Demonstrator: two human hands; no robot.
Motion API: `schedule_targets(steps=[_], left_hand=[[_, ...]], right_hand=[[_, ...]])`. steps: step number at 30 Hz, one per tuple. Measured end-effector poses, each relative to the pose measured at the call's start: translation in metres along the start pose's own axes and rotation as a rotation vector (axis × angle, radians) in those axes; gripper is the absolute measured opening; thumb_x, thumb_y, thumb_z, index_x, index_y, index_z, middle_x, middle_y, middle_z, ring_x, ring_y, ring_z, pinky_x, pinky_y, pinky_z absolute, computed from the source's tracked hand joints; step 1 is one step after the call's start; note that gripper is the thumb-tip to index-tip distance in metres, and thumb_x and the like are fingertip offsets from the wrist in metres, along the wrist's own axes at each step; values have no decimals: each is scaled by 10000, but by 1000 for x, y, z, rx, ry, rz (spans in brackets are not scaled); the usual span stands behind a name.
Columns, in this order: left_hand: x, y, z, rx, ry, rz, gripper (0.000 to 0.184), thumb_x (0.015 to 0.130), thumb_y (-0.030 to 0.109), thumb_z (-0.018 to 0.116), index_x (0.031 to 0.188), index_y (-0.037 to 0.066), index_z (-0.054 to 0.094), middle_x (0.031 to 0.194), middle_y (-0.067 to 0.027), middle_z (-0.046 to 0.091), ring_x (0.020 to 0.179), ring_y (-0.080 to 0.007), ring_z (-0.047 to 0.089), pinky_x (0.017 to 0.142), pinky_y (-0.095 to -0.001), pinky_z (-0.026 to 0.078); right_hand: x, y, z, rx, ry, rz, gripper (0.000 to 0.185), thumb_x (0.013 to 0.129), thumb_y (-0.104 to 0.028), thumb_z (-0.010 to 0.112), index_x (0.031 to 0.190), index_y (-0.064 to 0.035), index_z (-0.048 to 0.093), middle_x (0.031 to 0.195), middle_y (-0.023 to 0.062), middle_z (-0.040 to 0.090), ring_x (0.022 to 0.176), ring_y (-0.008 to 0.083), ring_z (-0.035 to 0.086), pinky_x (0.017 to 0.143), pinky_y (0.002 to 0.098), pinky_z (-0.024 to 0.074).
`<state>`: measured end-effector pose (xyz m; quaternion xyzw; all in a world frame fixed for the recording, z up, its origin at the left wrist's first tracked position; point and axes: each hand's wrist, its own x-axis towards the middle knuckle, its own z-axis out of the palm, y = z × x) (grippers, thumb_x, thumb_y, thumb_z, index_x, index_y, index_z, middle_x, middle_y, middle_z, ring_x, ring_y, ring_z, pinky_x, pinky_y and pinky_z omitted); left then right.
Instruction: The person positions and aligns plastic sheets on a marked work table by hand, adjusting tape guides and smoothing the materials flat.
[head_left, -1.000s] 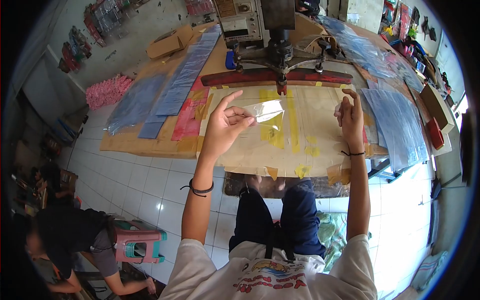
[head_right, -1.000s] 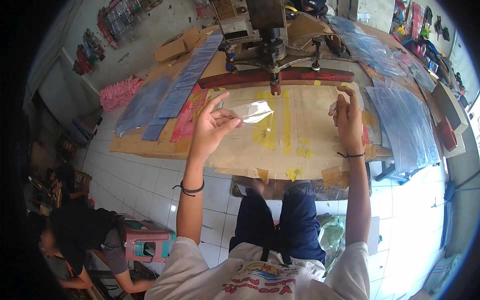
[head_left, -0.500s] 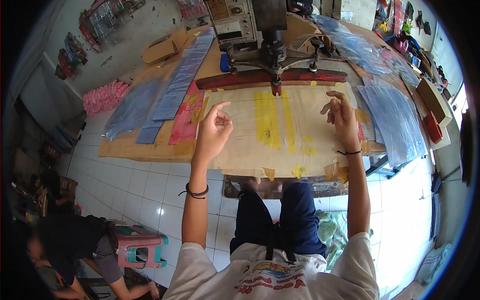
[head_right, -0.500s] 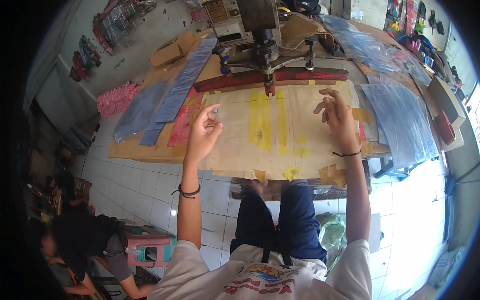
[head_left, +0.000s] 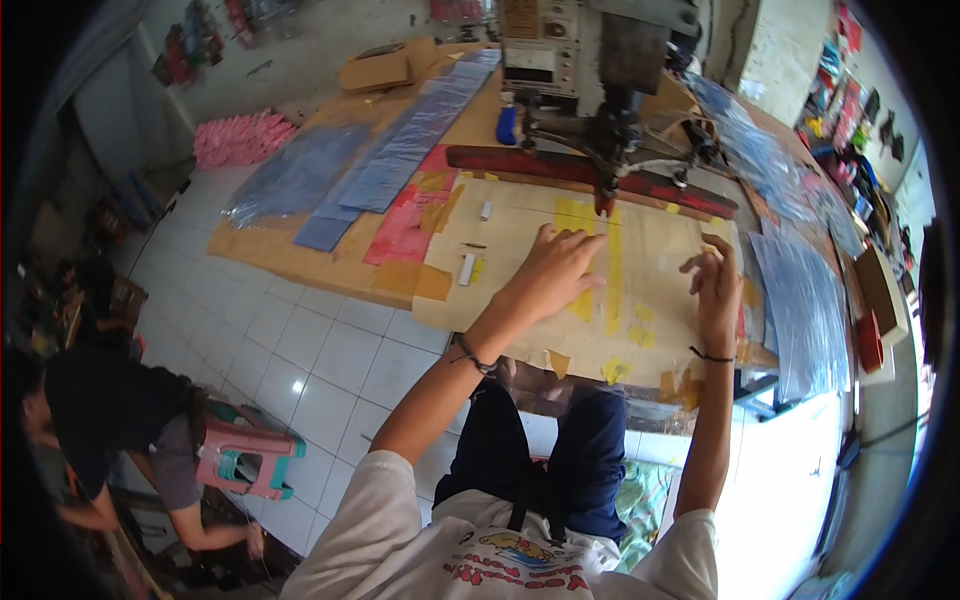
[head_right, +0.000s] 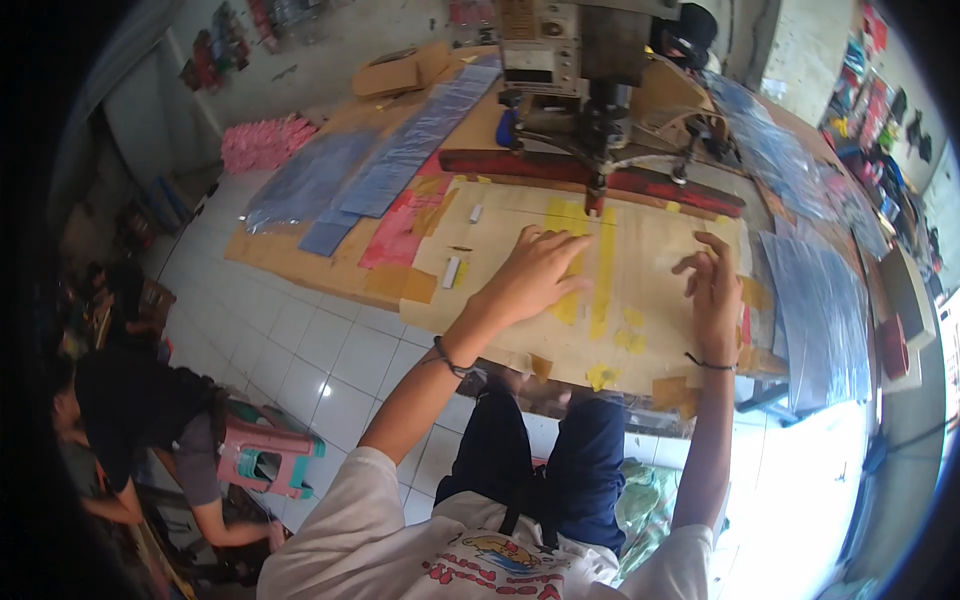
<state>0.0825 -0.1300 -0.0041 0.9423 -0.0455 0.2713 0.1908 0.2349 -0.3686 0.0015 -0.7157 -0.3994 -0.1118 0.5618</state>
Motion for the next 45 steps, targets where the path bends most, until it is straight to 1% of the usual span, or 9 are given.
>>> schedule_targets(steps=[7, 9, 14, 21, 29, 37, 42, 44, 45], left_hand=[[-55, 17, -82, -199, 54, -90, 173, 930, 218, 714, 996, 62, 679, 840, -113, 671, 680, -274, 626, 645, -360, 498], [-94, 2, -113, -358, 127, -211, 142, 973, 176, 683, 982, 35, 668, 753, -23, 644, 660, -118, 585, 595, -277, 461], [-174, -80, -231, -510, 387, -830, 213, 1006, 243, 657, 1116, 64, 620, 890, -29, 706, 701, -73, 641, 483, -207, 450], [-206, -235, -325, -646, 891, -962, 312, 1044, 249, 567, 1280, 57, 498, 1171, -95, 705, 861, -224, 717, 687, -318, 537], [-160, -337, -274, -1041, 1069, -847, 461, 1088, 83, 277, 1512, -58, 164, 1352, -309, 543, 1074, -464, 670, 933, -548, 597], [-173, -440, -240, -1222, 1336, -761, 437, 1059, 39, 315, 1478, -62, 249, 1302, -322, 510, 1032, -458, 672, 961, -525, 619], [-150, -369, -242, -722, 1253, -1021, 343, 1041, 101, 475, 1381, 82, 515, 1203, -226, 579, 1090, -392, 643, 882, -493, 643], [-134, -314, -252, -388, 1005, -1120, 286, 1014, 121, 571, 1293, 138, 628, 1167, -179, 616, 1143, -358, 618, 850, -478, 634], [-135, -311, -253, 9, 865, -995, 282, 990, 142, 613, 1270, 144, 647, 1150, -169, 633, 1124, -351, 628, 842, -479, 619]], right_hand=[[2, -6, -1, -97, -4, 70, 279, 1078, -189, 479, 1307, -55, 567, 748, 53, 676, 563, 114, 523, 565, 289, 432], [3, -4, 0, -224, -158, 30, 267, 1058, -173, 504, 1286, -61, 584, 753, 76, 684, 584, 161, 570, 586, 320, 453], [3, -20, 6, -354, -324, 55, 208, 1003, -146, 577, 1168, -41, 648, 824, 134, 699, 656, 259, 649, 643, 379, 489], [2, -11, 5, -354, -324, 58, 193, 987, -132, 600, 1135, -22, 658, 840, 147, 700, 648, 253, 623, 633, 384, 479], [1, -11, 3, -352, -302, 22, 219, 969, -115, 616, 1173, -39, 640, 742, 160, 662, 687, 306, 666, 634, 403, 484], [5, -12, 6, -378, -295, 19, 198, 948, -89, 624, 1138, -39, 649, 653, 118, 615, 597, 267, 621, 591, 389, 459], [7, -14, 7, -395, -309, 36, 195, 944, -84, 628, 1134, -41, 651, 656, 118, 618, 597, 264, 621, 592, 387, 464], [7, -13, 7, -392, -310, 37, 188, 943, -82, 631, 1125, -41, 656, 659, 118, 623, 600, 262, 625, 594, 385, 469], [8, -13, 7, -393, -311, 41, 183, 942, -81, 632, 1118, -40, 659, 662, 119, 627, 602, 260, 628, 596, 383, 472]])
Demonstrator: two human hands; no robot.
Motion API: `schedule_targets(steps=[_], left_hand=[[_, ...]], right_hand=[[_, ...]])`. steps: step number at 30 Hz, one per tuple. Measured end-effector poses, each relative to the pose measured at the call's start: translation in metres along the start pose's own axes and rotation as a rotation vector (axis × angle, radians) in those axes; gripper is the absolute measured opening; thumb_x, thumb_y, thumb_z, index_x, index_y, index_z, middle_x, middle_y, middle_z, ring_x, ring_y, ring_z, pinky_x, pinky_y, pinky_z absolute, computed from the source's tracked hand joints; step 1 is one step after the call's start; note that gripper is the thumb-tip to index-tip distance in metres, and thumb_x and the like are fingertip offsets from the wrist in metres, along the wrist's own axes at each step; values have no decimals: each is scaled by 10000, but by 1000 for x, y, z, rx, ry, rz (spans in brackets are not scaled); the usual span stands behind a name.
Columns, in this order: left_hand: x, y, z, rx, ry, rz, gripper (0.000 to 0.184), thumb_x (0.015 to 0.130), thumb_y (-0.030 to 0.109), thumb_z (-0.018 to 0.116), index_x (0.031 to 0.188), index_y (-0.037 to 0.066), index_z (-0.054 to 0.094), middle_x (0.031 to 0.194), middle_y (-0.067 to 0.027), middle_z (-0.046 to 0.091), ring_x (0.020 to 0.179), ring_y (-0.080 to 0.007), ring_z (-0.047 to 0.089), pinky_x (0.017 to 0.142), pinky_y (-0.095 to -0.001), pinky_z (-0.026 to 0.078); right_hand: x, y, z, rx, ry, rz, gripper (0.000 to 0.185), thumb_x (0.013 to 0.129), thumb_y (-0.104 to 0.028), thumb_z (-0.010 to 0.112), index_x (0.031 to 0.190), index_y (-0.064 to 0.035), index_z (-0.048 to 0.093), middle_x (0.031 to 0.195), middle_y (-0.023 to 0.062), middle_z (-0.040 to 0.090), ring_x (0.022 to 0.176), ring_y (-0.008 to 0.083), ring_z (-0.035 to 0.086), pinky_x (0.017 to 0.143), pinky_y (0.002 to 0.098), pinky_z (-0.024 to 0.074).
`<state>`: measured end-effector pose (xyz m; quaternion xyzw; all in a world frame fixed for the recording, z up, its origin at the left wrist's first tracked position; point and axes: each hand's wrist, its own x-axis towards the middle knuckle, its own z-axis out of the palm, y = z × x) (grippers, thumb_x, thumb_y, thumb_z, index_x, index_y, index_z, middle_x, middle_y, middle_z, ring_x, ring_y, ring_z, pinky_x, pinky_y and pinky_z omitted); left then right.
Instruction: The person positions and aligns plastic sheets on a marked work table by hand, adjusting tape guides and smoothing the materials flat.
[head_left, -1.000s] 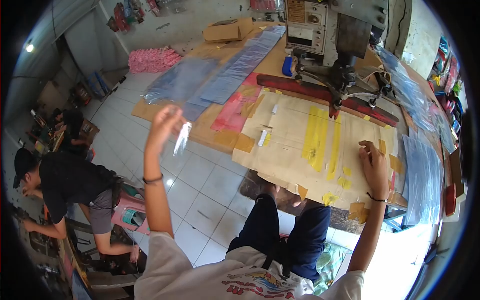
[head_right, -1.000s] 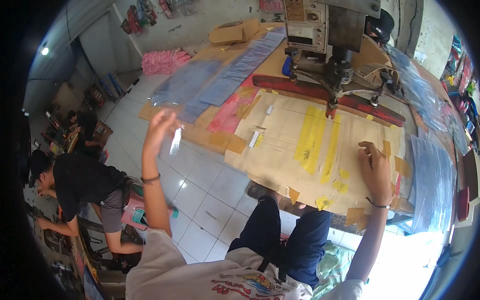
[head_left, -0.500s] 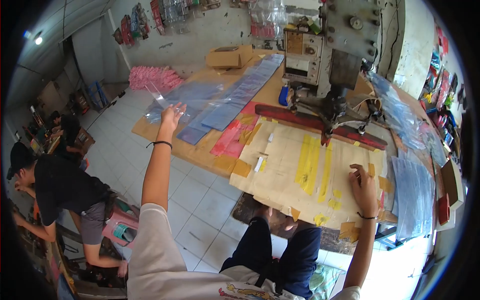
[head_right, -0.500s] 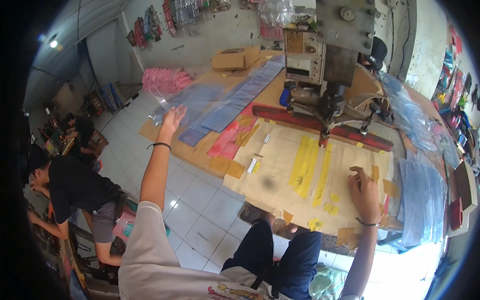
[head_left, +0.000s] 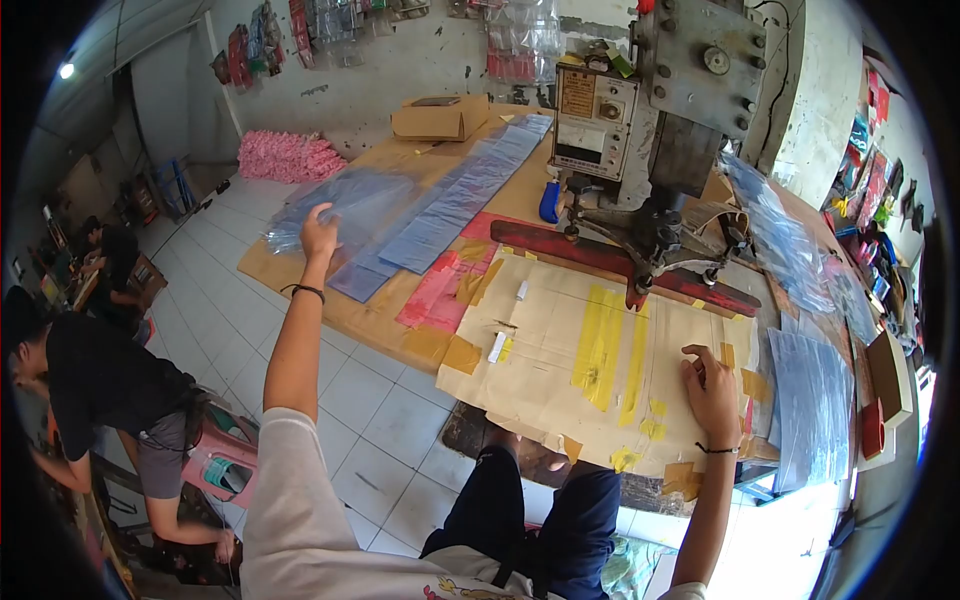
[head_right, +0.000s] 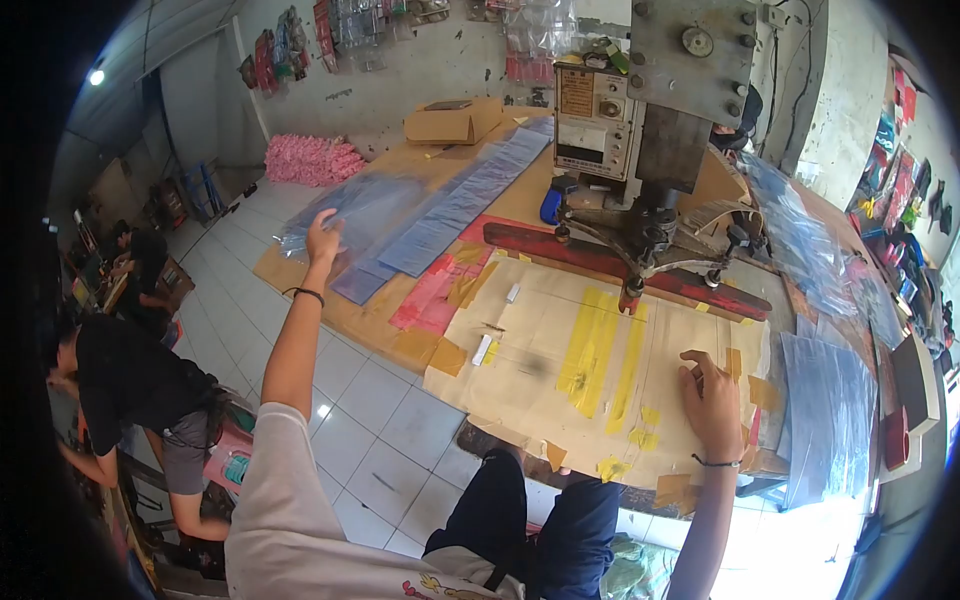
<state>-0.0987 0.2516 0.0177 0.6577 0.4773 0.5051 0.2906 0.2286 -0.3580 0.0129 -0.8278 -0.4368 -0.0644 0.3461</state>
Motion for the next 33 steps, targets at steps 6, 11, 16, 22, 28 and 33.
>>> schedule_targets(steps=[6, 11, 16, 22, 28, 33], left_hand=[[10, 11, -14, 708, -182, 710, 253, 993, 252, 623, 1180, 95, 690, 1119, -172, 690, 936, -356, 695, 804, -480, 588], [44, 10, -14, -276, -155, -283, 378, 1081, 279, 459, 1210, -43, 611, 1153, -232, 692, 931, -386, 728, 741, -461, 632], [78, -45, -4, -649, -20, -291, 416, 1094, 193, 345, 1376, -114, 354, 1199, -363, 608, 963, -480, 703, 807, -487, 655], [105, -58, -3, -806, 144, -243, 416, 1070, 134, 392, 1406, -101, 322, 1235, -388, 574, 1016, -494, 682, 878, -523, 628], [94, -100, 3, 742, 198, 216, 590, 952, 160, 635, 1454, -41, 397, 1260, -259, 647, 1104, -430, 659, 930, -618, 473], [80, -83, -10, 659, 201, 86, 673, 923, 207, 673, 1509, 36, 389, 1287, -213, 655, 1171, -411, 622, 1006, -605, 424]], right_hand=[[2, -3, 1, -20, -2, 14, 147, 937, -81, 638, 1069, -35, 685, 678, 133, 642, 617, 265, 645, 610, 379, 490], [3, -4, 2, -32, 22, 16, 140, 930, -82, 641, 1048, -31, 695, 689, 138, 650, 619, 263, 646, 616, 378, 496], [4, -2, 2, -44, 12, 27, 144, 929, -95, 646, 1049, -37, 700, 702, 141, 665, 624, 259, 655, 617, 372, 498], [5, -2, 6, -67, 34, 42, 127, 935, -83, 643, 1040, -38, 697, 653, 100, 614, 574, 199, 589, 584, 340, 454], [7, -8, 6, -111, 21, 106, 122, 933, -103, 651, 1031, -51, 701, 669, 119, 652, 608, 246, 646, 604, 360, 493], [10, -12, 4, -189, -15, 170, 132, 955, -90, 610, 1047, -45, 693, 685, 149, 634, 627, 262, 636, 612, 374, 474]])
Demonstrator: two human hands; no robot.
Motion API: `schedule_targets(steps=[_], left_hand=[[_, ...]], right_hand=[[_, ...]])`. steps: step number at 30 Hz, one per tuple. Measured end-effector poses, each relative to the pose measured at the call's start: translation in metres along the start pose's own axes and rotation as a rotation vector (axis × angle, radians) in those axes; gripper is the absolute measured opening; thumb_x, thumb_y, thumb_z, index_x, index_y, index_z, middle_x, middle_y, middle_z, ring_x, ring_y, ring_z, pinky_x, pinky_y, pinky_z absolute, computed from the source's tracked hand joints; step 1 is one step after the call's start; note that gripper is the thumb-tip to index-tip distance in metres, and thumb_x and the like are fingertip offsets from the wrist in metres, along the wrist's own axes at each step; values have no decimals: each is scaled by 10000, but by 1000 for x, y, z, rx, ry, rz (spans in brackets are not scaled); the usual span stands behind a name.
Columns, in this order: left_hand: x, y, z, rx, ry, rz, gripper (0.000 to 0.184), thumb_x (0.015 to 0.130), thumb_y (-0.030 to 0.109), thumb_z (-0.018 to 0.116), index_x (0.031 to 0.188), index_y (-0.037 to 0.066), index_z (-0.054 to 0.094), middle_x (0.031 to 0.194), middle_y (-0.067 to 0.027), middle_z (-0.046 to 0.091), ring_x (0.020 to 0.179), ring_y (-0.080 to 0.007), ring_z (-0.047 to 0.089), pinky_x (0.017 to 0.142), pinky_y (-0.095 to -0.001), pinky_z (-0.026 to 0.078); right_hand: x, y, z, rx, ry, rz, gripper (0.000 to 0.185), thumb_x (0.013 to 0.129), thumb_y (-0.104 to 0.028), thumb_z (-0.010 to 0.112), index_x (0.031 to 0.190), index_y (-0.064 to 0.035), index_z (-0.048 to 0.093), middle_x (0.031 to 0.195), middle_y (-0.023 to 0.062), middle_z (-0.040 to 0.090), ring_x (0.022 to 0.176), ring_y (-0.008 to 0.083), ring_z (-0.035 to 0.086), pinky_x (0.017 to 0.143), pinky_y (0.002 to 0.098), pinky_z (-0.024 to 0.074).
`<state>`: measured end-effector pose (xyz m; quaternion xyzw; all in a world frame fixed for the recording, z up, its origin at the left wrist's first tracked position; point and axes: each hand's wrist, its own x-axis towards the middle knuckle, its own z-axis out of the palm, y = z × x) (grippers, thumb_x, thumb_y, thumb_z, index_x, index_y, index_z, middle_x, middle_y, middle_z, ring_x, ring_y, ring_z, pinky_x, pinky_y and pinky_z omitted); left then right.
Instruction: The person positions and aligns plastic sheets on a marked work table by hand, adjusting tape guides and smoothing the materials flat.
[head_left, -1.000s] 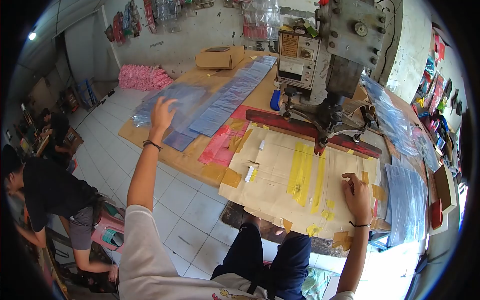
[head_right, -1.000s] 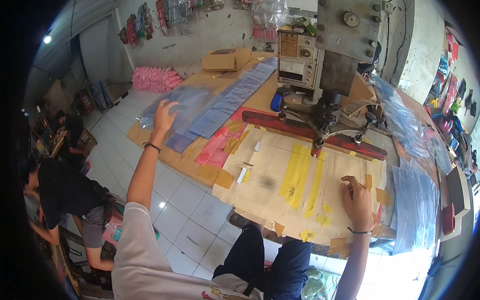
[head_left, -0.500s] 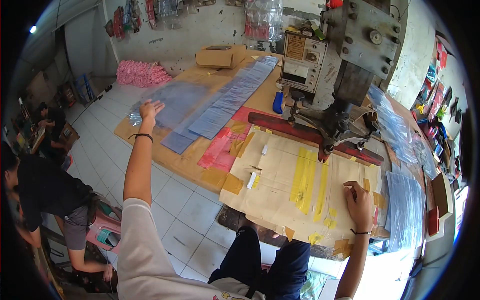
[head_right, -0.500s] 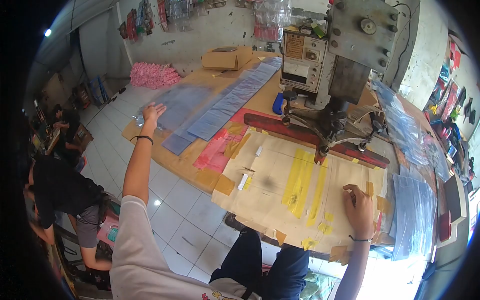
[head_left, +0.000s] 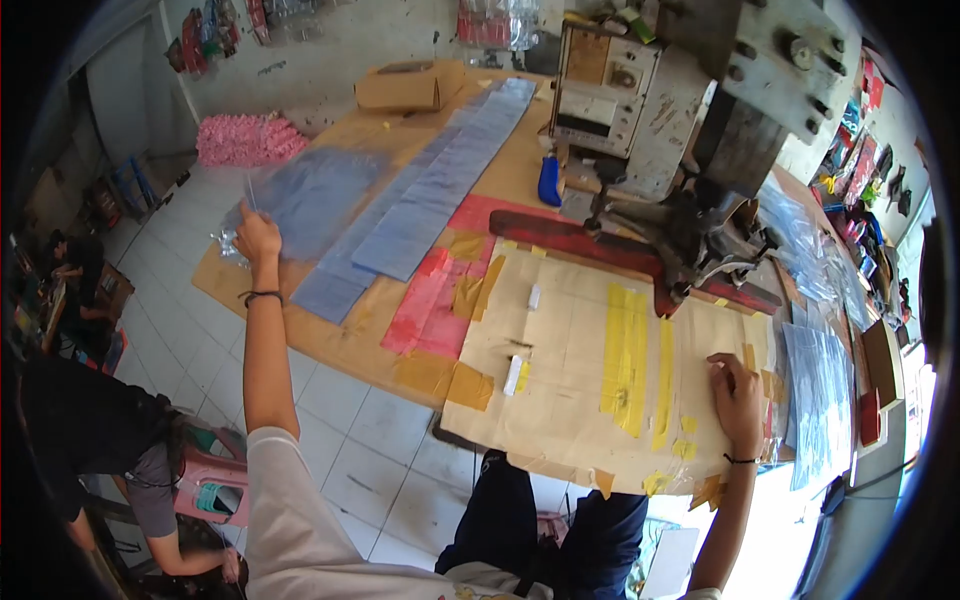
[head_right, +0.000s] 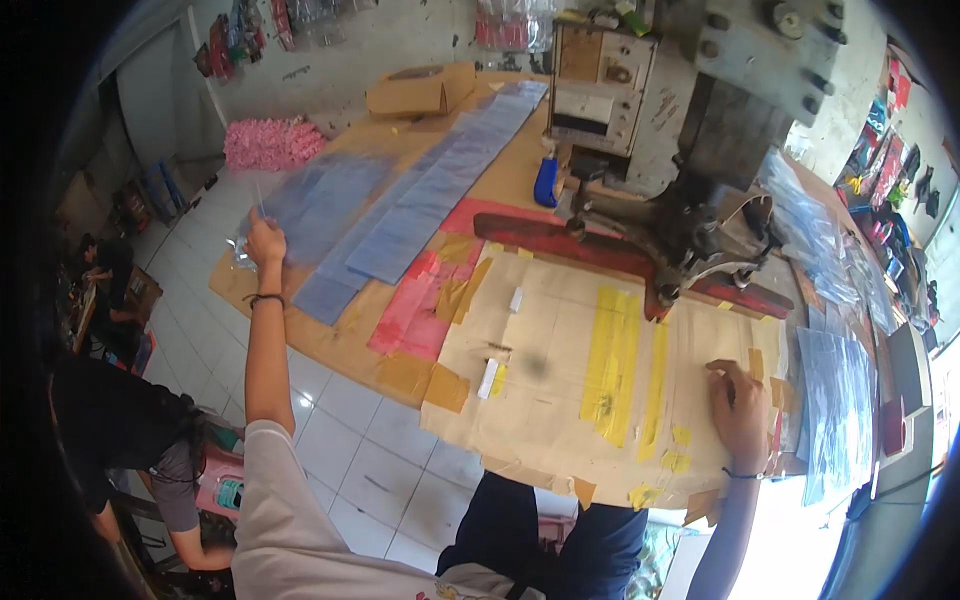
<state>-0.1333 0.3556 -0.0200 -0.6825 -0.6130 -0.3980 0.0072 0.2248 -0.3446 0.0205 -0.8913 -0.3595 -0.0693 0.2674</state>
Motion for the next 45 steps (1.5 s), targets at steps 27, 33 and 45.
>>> schedule_targets(steps=[27, 33, 45], left_hand=[[-200, 239, -156, -939, 81, 1303, 65, 927, 8, 613, 982, 40, 606, 796, -75, 620, 570, -163, 518, 519, -290, 417], [-394, 360, -223, -1035, -556, 2063, 207, 819, 210, 740, 952, 101, 625, 857, -34, 677, 788, -234, 700, 663, -368, 563], [-543, 487, -122, -1032, -968, 1633, 176, 942, 250, 615, 904, 81, 641, 789, -176, 714, 749, -398, 705, 688, -510, 567]], right_hand=[[-7, 81, -56, -237, 284, -53, 309, 931, -294, 677, 1168, -96, 690, 1159, 124, 655, 1143, 317, 607, 987, 451, 476], [-19, 174, -80, -376, 173, 232, 497, 944, -473, 651, 1267, -97, 622, 1319, 152, 570, 1320, 338, 484, 1061, 552, 401], [23, 165, -39, -708, 376, 347, 342, 955, -374, 591, 1110, -78, 665, 1170, 145, 592, 1131, 343, 566, 904, 551, 452]])
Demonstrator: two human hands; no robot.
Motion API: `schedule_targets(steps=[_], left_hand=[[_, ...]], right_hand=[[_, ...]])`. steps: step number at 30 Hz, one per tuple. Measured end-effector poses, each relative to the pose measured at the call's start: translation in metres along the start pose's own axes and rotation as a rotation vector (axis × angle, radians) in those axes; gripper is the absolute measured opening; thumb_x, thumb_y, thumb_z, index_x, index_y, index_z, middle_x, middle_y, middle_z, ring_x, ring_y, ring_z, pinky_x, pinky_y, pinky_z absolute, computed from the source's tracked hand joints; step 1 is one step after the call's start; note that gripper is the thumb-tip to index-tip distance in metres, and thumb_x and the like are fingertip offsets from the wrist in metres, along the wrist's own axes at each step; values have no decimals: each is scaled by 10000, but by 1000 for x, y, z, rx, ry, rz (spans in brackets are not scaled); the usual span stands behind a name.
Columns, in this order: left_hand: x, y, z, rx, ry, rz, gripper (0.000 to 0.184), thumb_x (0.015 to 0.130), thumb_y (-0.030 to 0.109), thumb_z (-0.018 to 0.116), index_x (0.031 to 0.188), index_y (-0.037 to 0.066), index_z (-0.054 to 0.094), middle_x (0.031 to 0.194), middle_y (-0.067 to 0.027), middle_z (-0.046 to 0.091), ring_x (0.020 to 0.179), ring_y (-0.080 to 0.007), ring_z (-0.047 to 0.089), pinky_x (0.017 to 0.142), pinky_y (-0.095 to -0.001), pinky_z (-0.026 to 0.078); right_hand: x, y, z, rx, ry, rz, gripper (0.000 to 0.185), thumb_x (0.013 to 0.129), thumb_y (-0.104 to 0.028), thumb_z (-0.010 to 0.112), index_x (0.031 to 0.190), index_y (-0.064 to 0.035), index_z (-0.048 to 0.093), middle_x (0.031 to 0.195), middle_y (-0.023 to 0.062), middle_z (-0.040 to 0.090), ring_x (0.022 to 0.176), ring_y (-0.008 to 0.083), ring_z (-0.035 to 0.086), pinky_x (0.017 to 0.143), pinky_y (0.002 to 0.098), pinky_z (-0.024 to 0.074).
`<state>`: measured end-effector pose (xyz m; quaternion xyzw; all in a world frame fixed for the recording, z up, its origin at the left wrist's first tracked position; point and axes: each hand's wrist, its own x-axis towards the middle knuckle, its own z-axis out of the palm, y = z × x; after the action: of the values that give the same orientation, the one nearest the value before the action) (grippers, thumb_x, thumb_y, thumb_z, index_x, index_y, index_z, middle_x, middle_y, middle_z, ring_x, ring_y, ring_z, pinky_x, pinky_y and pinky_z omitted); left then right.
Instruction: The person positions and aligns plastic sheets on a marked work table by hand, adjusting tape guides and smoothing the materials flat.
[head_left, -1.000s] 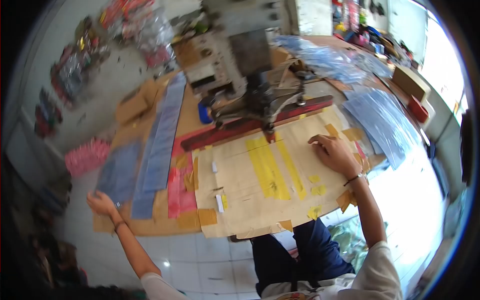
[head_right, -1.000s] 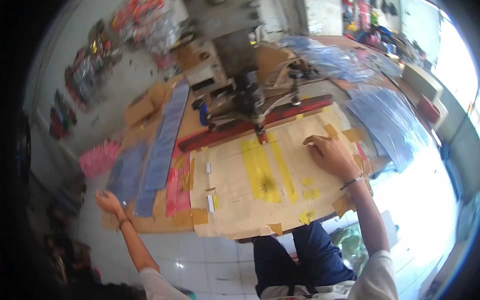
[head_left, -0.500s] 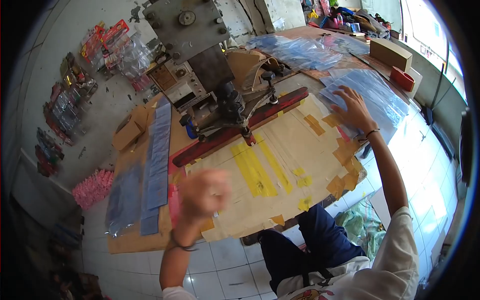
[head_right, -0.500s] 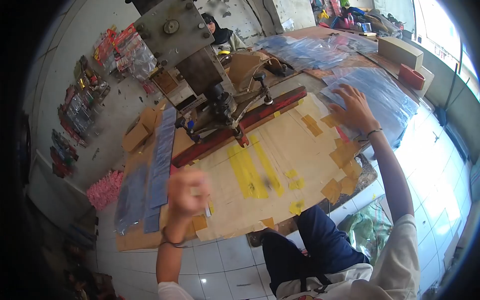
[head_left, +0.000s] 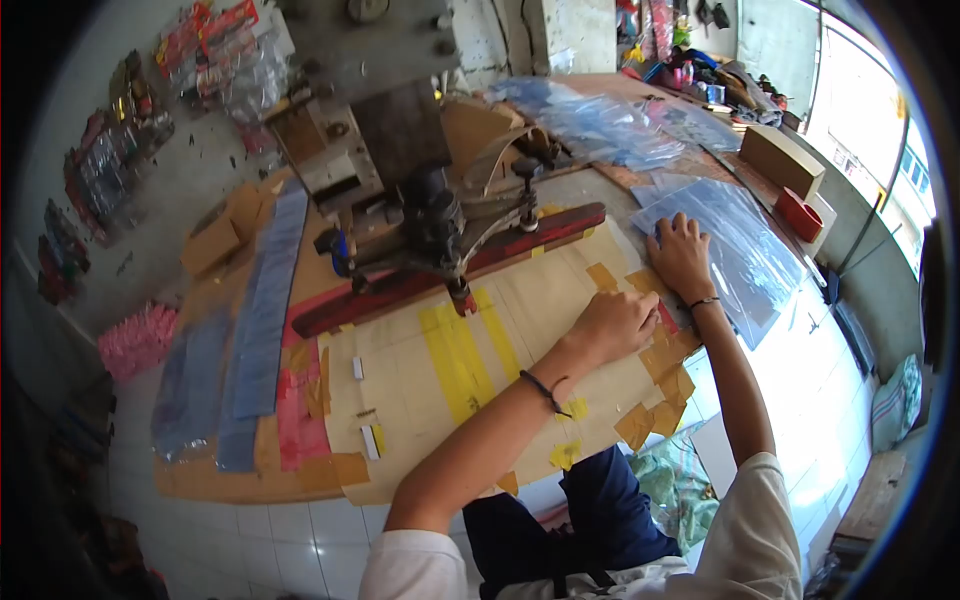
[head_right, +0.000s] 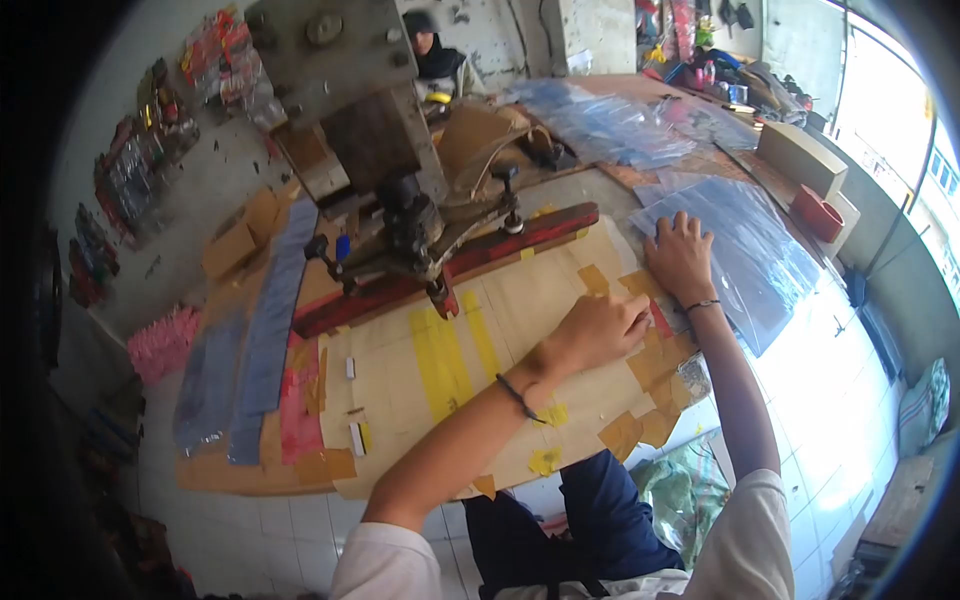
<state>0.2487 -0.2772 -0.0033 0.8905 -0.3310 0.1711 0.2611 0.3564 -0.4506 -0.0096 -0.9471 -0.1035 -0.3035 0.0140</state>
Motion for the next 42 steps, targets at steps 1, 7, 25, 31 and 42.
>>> schedule_targets(steps=[1, 7, 25, 31, 42], left_hand=[[-6, -1, 1, -36, 16, 12, 174, 943, 250, 616, 897, 84, 643, 793, -171, 716, 753, -387, 708, 687, -500, 568], [-4, -11, -2, -146, -4, -15, 176, 930, 256, 650, 912, 82, 674, 807, -121, 734, 749, -325, 721, 691, -443, 569], [-39, -7, -45, -90, 107, -148, 568, 926, 426, 708, 1283, 12, 555, 1157, -210, 671, 945, -307, 707, 769, -434, 565], [-109, 37, -119, -704, 253, -464, 1128, 901, 539, 744, 1609, -34, 78, 1425, -240, 519, 1077, -270, 669, 938, -380, 514], [-225, 129, -156, -830, 670, -494, 473, 1014, 126, 637, 1413, -49, 452, 829, -91, 696, 582, -126, 620, 606, -283, 512]], right_hand=[[-1, 0, 1, 9, 9, -16, 328, 964, -364, 582, 1100, -78, 666, 1156, 142, 599, 1117, 341, 576, 895, 549, 459], [4, 7, 6, 19, -41, -50, 290, 1002, -332, 548, 1059, -75, 669, 1104, 140, 641, 1048, 338, 630, 870, 554, 494], [-16, 5, -171, 776, -19, -151, 146, 1035, -113, 448, 1117, -33, 539, 984, 160, 754, 809, 318, 749, 660, 400, 577], [-50, 23, -298, 1464, -84, -236, 336, 1096, -299, 411, 1211, -3, 520, 1064, 154, 706, 776, 208, 737, 640, 301, 609], [-45, -38, -234, 1558, -102, 130, 356, 1098, -270, 463, 1366, -36, 468, 1193, 179, 680, 771, 200, 741, 527, 277, 612]])
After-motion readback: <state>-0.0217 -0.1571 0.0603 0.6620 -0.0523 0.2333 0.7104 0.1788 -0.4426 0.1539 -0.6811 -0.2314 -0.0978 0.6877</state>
